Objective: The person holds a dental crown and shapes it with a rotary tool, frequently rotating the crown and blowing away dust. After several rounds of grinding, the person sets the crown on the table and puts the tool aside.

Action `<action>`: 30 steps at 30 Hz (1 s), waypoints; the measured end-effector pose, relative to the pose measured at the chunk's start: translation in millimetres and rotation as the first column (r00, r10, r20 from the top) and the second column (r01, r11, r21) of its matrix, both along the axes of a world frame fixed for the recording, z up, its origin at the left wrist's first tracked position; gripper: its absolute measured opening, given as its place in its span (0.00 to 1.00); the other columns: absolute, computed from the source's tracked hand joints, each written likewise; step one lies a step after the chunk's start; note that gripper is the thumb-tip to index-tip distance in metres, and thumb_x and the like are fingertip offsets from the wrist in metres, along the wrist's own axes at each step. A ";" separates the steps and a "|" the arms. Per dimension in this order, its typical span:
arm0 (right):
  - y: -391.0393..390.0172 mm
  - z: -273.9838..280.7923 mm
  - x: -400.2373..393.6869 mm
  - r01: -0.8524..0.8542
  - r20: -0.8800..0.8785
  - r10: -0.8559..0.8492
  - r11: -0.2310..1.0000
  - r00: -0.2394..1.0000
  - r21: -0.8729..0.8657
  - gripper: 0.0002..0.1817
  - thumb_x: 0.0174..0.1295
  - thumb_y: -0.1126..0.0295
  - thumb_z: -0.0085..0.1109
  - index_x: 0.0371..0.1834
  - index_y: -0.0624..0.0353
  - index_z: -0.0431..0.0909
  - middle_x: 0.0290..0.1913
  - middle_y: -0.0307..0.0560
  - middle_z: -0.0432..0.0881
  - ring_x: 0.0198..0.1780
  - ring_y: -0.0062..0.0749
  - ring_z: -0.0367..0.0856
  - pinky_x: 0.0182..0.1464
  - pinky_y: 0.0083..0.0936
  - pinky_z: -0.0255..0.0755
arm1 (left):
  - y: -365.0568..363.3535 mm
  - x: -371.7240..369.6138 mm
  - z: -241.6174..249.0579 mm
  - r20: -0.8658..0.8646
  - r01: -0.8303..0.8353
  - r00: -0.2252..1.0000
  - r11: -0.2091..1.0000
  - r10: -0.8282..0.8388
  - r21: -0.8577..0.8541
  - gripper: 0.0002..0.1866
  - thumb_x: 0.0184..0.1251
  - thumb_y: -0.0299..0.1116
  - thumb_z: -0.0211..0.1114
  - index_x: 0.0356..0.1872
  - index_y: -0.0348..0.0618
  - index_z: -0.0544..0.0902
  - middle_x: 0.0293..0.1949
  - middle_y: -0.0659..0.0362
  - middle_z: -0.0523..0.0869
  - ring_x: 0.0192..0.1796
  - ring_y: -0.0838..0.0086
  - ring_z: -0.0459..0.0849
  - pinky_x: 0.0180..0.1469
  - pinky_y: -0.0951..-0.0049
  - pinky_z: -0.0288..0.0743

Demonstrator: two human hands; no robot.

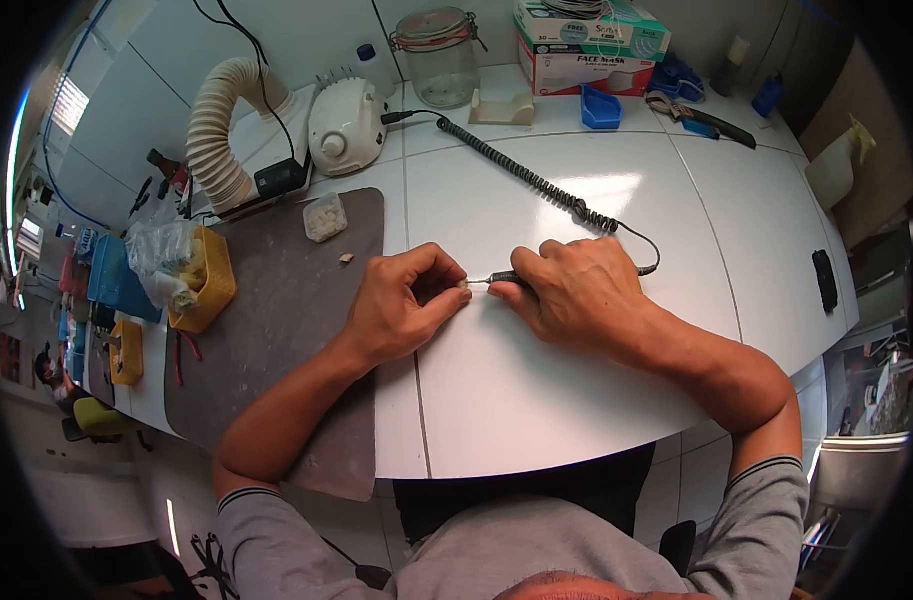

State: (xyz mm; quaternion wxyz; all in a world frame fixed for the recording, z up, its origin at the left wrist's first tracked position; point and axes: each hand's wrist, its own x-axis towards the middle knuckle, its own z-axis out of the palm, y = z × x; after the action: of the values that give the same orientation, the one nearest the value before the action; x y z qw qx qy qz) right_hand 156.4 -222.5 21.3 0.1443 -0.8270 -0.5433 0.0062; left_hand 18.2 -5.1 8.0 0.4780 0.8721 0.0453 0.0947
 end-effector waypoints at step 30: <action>-0.4 6.1 1.5 -0.006 -0.005 0.006 1.000 1.000 -0.029 0.30 0.83 0.42 0.59 0.37 0.60 0.88 0.24 0.55 0.88 0.23 0.50 0.89 0.25 0.44 0.78 | 3.2 -2.6 -1.4 -0.031 0.008 0.999 1.000 -0.008 -0.026 0.09 0.73 0.26 0.81 0.47 0.34 0.90 0.39 0.60 0.95 0.39 0.83 0.91 0.44 0.79 0.83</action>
State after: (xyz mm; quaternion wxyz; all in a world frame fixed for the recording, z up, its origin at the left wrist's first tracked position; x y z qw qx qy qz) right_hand 157.9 -222.9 27.3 0.1337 -0.8274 -0.5452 0.0164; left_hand 15.6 -1.9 6.7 0.4890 0.8673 0.0506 0.0785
